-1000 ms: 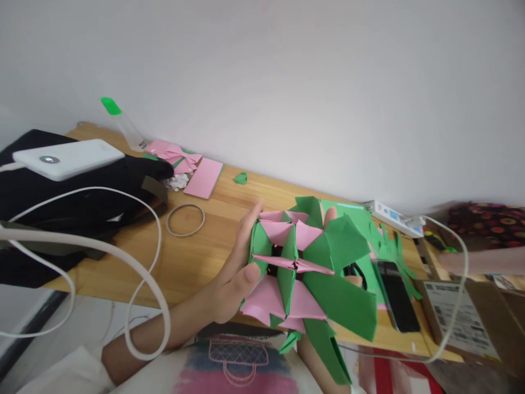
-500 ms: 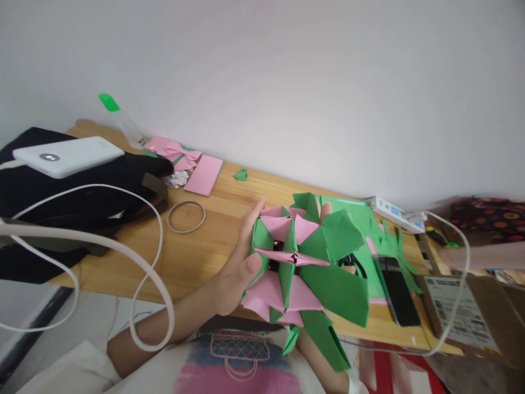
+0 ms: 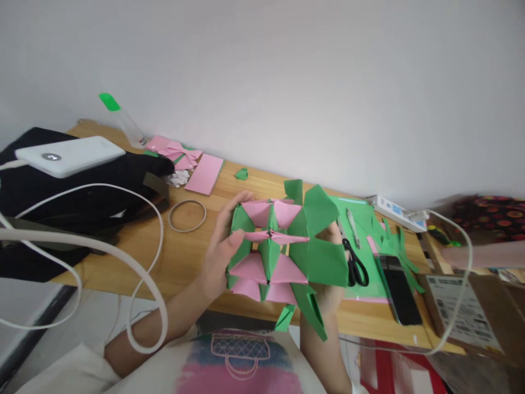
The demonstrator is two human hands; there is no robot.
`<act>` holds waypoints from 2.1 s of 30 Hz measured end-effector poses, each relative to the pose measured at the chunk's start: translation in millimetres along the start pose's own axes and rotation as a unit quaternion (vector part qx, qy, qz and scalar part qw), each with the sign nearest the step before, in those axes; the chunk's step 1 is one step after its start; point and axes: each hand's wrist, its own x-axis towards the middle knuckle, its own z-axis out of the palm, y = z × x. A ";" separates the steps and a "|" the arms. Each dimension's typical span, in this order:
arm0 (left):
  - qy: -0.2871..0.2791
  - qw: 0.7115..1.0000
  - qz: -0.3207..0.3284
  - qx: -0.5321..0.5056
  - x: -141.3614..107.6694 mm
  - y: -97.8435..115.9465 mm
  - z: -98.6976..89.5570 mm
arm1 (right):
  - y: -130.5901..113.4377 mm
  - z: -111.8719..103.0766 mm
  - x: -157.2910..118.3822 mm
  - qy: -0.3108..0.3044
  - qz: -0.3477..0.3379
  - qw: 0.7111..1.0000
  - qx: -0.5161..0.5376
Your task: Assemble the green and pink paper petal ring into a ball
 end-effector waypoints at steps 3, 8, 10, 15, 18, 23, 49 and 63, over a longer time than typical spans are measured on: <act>0.023 0.993 -0.087 -0.075 10.3 1.4 -3.5 | 4.8 -5.4 6.9 0.038 -0.065 0.997 0.011; 0.022 0.953 -0.249 -0.170 28.3 -12.6 -13.8 | 16.4 -19.5 15.3 0.127 -0.092 0.988 -0.009; 0.018 0.944 -0.265 -0.194 31.6 -21.0 -16.6 | 23.2 -28.8 15.7 0.168 -0.046 0.985 -0.011; 0.054 0.902 -0.294 -0.310 34.0 -31.1 -12.1 | 42.4 -48.8 12.9 0.096 0.094 0.991 -0.013; 0.046 0.892 -0.287 -0.347 33.6 -31.1 -2.9 | 45.9 -45.0 9.5 -0.014 0.137 0.990 0.017; 0.046 0.911 -0.311 -0.267 22.6 -38.1 7.6 | 41.1 -22.9 11.2 -0.060 0.120 0.985 0.107; -0.095 0.949 -0.300 -0.028 23.8 -29.9 12.0 | 9.0 -70.8 6.5 -0.005 0.124 0.965 0.232; -0.059 0.951 -0.305 -0.008 42.9 -46.8 -26.6 | 7.9 -45.3 20.2 0.011 0.161 0.979 0.126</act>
